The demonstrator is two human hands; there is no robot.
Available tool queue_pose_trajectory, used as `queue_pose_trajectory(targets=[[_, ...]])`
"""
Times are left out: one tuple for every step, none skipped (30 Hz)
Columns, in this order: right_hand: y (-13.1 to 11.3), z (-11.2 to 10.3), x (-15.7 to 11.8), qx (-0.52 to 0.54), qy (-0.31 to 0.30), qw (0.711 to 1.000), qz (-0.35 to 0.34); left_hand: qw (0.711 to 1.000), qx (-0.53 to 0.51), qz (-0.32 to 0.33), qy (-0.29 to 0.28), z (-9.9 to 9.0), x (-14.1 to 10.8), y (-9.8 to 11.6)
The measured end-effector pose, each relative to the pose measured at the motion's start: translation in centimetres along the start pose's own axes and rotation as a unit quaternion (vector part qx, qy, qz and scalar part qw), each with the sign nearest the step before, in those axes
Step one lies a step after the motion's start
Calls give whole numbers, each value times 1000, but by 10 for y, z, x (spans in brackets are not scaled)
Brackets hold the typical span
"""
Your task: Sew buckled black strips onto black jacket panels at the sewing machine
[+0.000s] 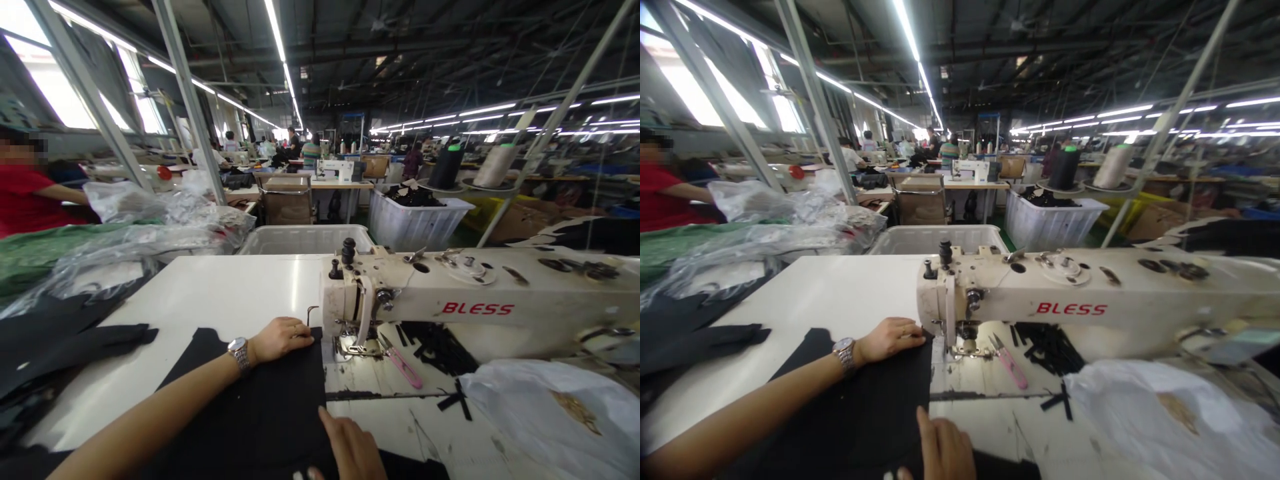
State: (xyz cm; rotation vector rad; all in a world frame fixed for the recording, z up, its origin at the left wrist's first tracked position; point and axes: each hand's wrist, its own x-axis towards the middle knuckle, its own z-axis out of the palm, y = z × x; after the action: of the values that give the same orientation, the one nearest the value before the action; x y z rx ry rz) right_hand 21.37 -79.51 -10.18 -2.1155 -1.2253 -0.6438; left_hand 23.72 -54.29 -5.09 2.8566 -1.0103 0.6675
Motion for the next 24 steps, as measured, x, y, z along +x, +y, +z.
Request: queue_pose_trajectory(targets=[[-5, 2, 6, 17, -32, 999, 4, 1000, 9, -1, -2, -1, -4, -2], [-10, 4, 14, 36, -61, 997, 18, 1000, 17, 0, -3, -2, -7, -3], [-15, 4, 22, 62, -87, 994, 40, 1000, 25, -1, -5, -3, -11, -4], [-20, 3, 31, 101, -107, 987, 66, 999, 32, -4, -9, -5, -15, -4], [-27, 0, 41, 156, -124, 976, 92, 999, 37, -12, -15, -7, -19, -3], [-34, -4, 51, 218, -139, 959, 113, 999, 40, -28, -20, -12, -25, -2], [-42, -10, 63, 280, -153, 939, 126, 998, 40, -52, -25, -19, -32, -1], [-51, -18, 76, 335, -167, 918, 128, 995, 38, -89, -28, -28, -42, -1], [-60, -26, 91, 382, -176, 899, 122, 988, 40, -143, -31, -41, -54, -1], [-69, -34, 108, 414, -177, 885, 118, 974, 47, -221, -35, -56, -68, -1], [-77, -41, 127, 437, -173, 875, 117, 946, 63, -314, -42, -74, -86, -1], [-86, -46, 150, 459, -167, 865, 119, 907, 85, -410, -49, -94, -106, -1], [-94, -49, 175, 478, -153, 856, 124, 852, 112, -508, -58, -115, -129, 1], [-103, -49, 202, 495, -131, 851, 120, 803, 138, -577, -64, -135, -154, 5], [-110, -49, 231, 501, -94, 852, 116, 764, 157, -622, -69, -154, -180, 11], [-117, -47, 261, 499, -42, 857, 117, 727, 174, -660, -76, -170, -205, 20], [-123, -45, 290, 494, 5, 862, 117, 689, 182, -696, -88, -183, -230, 30], [-126, -43, 318, 493, 35, 861, 122, 653, 184, -727, -104, -192, -252, 42], [-127, -43, 342, 487, 69, 862, 124, 622, 178, -753, -121, -197, -273, 54], [-125, -43, 362, 452, 144, 872, 121, 594, 169, -775, -135, -200, -290, 66], [-121, -44, 378, 432, 185, 873, 132, 571, 158, -792, -147, -200, -304, 78], [-115, -44, 388, 405, 226, 874, 147, 555, 149, -804, -155, -199, -316, 88], [-107, -43, 392, 378, 256, 874, 165, 543, 140, -812, -161, -197, -324, 96], [-98, -39, 391, 359, 271, 874, 186, 536, 134, -817, -165, -195, -330, 102]])
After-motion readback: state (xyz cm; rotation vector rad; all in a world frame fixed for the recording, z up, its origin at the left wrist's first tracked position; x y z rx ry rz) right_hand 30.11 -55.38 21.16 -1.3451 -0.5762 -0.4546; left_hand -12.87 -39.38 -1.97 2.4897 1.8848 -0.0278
